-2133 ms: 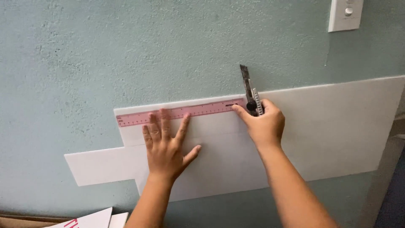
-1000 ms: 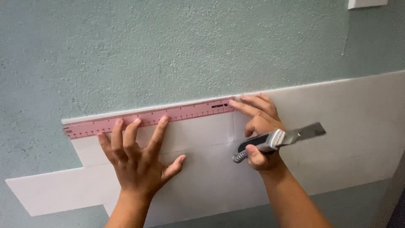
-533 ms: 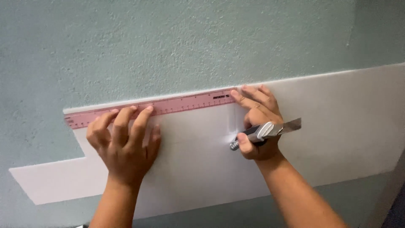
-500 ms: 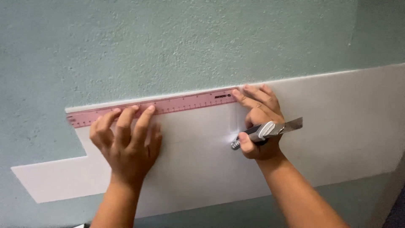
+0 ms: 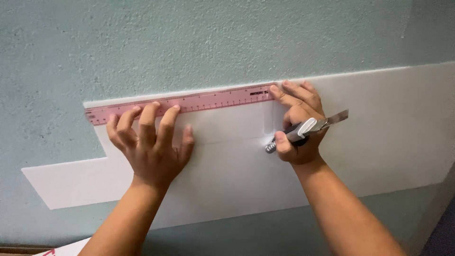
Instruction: Measuring and cutting foam wall tiles with a ruler and utility knife.
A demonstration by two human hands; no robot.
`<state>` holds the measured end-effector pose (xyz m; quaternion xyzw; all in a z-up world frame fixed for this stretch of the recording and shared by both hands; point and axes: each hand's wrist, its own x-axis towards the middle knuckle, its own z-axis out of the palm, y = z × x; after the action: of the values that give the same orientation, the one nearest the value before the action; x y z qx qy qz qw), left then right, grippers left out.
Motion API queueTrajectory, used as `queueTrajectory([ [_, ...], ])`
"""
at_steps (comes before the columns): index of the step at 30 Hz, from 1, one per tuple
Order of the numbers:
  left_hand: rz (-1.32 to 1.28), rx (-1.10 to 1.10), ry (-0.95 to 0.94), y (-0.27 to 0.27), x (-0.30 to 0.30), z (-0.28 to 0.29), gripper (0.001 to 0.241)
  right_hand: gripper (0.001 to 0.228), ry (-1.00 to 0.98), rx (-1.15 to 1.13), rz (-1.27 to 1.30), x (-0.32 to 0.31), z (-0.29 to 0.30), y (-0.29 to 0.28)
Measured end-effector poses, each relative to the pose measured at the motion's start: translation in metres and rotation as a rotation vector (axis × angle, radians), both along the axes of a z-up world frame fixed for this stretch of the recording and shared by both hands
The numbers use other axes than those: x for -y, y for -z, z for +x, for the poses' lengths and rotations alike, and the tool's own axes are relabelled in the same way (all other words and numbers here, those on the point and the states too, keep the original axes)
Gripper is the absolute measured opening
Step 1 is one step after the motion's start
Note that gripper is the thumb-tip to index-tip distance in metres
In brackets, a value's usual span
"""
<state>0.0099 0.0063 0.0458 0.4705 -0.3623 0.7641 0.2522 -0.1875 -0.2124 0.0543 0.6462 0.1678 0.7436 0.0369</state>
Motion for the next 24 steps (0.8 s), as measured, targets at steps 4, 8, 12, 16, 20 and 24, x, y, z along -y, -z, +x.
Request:
queueTrajectory([
  [4, 0.016, 0.012, 0.009, 0.002, -0.002, 0.0, 0.043, 0.045, 0.013, 0.011, 0.001, 0.002, 0.003, 0.0],
  [8, 0.023, 0.008, 0.011, 0.005, -0.001, 0.002, 0.056, 0.042, 0.0, 0.011, -0.005, 0.002, 0.004, 0.001],
  [12, 0.053, 0.042, -0.012, 0.006, -0.005, 0.005, 0.062, 0.045, 0.023, 0.002, 0.007, 0.0, 0.002, 0.001],
  [16, 0.093, 0.094, -0.093, 0.006, -0.017, 0.01, 0.066, 0.045, 0.008, 0.005, 0.004, 0.0, 0.003, 0.001],
  [20, 0.08, 0.063, -0.058, 0.005, -0.014, 0.007, 0.067, 0.041, 0.01, -0.007, 0.008, 0.0, 0.002, 0.001],
  [24, 0.068, 0.034, -0.073, 0.01, -0.01, 0.01, 0.066, 0.04, 0.017, -0.004, 0.01, 0.0, 0.001, 0.0],
])
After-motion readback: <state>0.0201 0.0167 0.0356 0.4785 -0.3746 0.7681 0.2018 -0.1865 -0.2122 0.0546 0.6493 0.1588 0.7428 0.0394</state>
